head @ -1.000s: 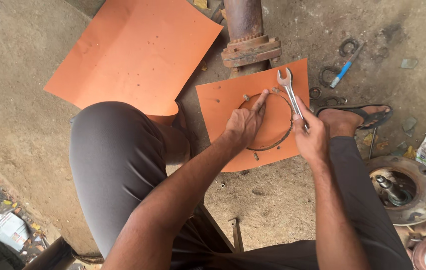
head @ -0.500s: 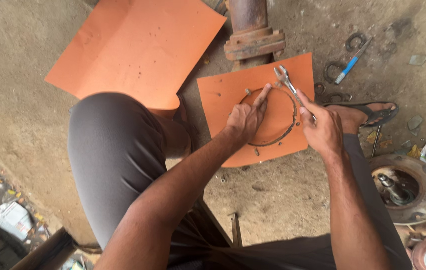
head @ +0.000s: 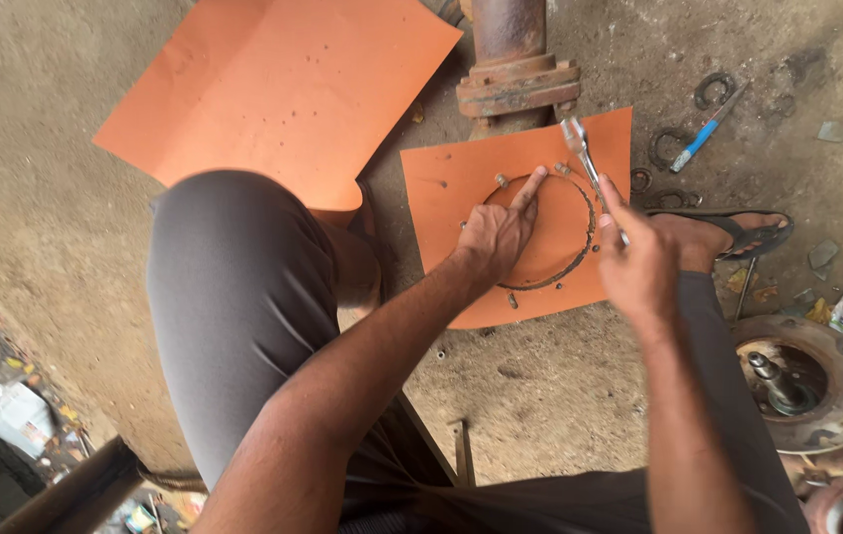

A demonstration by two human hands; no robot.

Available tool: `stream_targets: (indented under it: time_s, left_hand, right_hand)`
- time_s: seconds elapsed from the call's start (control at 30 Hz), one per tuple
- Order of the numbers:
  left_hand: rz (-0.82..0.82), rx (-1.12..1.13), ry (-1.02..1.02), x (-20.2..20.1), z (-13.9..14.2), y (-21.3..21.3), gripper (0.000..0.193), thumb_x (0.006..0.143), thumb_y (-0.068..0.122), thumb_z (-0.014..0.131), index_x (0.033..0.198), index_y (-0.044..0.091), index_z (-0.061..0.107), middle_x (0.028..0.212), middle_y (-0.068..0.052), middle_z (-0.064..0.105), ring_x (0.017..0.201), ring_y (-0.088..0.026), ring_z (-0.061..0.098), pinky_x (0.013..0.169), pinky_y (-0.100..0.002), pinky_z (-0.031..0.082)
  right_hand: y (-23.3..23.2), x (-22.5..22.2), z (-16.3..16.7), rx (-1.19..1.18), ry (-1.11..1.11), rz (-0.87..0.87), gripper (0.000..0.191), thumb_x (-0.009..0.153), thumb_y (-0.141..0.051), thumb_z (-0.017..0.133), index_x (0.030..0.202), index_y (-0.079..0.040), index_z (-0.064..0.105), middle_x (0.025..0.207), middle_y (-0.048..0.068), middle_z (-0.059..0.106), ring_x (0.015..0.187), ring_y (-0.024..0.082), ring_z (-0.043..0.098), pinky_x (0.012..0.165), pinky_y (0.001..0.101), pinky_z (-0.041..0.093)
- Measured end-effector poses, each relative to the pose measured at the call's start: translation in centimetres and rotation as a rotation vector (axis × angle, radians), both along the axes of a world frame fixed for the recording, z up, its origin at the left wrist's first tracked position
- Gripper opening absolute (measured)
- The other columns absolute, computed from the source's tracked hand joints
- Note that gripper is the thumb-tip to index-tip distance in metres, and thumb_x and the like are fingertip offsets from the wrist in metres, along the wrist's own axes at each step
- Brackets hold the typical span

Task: The person sits on a chair and works on the ground, holding a circular metal ring flange on an orange rubber sheet. They press the ring in place, trace around its edge, and run a wrench along the ring while marking the sheet to shape a gasket.

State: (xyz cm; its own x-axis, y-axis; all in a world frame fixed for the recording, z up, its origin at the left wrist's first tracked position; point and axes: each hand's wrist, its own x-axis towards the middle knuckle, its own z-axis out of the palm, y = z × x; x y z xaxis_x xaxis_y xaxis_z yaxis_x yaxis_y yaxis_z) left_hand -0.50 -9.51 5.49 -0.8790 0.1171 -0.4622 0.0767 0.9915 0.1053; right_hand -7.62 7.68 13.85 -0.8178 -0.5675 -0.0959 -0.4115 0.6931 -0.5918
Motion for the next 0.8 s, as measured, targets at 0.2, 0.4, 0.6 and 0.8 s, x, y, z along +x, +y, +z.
stream_targets:
  time_s: [0.2, 0.4, 0.6, 0.8]
  left_hand:
    - [0.103, 0.073, -0.003, 0.3, -1.0, 0.6, 0.057, 0.094, 0.009, 0.058, 0.149, -0.001, 0.047, 0.171, -0.029, -0.006, 0.074, -0.019, 0.074, 0.058, -0.036, 0.055]
    - [0.056, 0.042, 0.006, 0.4, -1.9, 0.1, 0.064, 0.089, 0.008, 0.059, 0.151, 0.000, 0.043, 0.168, -0.028, -0.006, 0.074, -0.020, 0.075, 0.055, -0.034, 0.057]
    - [0.091, 0.078, -0.021, 0.4, -2.9, 0.4, 0.061, 0.091, 0.009, 0.060, 0.150, 0.002, 0.045, 0.171, -0.024, -0.007, 0.076, -0.018, 0.074, 0.056, -0.033, 0.057]
    - [0.115, 0.026, 0.175, 0.7, -4.8, 1.0, 0.058, 0.093, 0.011, 0.059, 0.149, 0.001, 0.048, 0.170, -0.025, -0.003, 0.069, -0.015, 0.073, 0.052, -0.033, 0.054]
  right_hand:
    - [-2.3, 5.6, -3.1, -0.010, 0.161, -0.066, 0.063, 0.094, 0.008, 0.055, 0.155, -0.009, 0.052, 0.094, 0.019, 0.069, 0.086, 0.033, 0.070, 0.074, 0.0460, 0.053]
    - [-4.2, 7.0, -4.4, 0.150, 0.104, -0.164, 0.071, 0.089, 0.011, 0.052, 0.158, -0.004, 0.044, 0.088, 0.021, 0.066, 0.081, 0.036, 0.068, 0.072, 0.0483, 0.050]
    - [-5.1, 7.1, -4.1, 0.102, 0.172, -0.175, 0.071, 0.088, 0.012, 0.052, 0.158, -0.003, 0.045, 0.096, 0.023, 0.069, 0.091, 0.039, 0.068, 0.081, 0.0498, 0.051]
    - [-5.3, 7.0, -3.9, 0.023, 0.155, -0.192, 0.070, 0.088, 0.013, 0.050, 0.157, 0.000, 0.047, 0.117, 0.027, 0.069, 0.098, 0.038, 0.070, 0.083, 0.0480, 0.053]
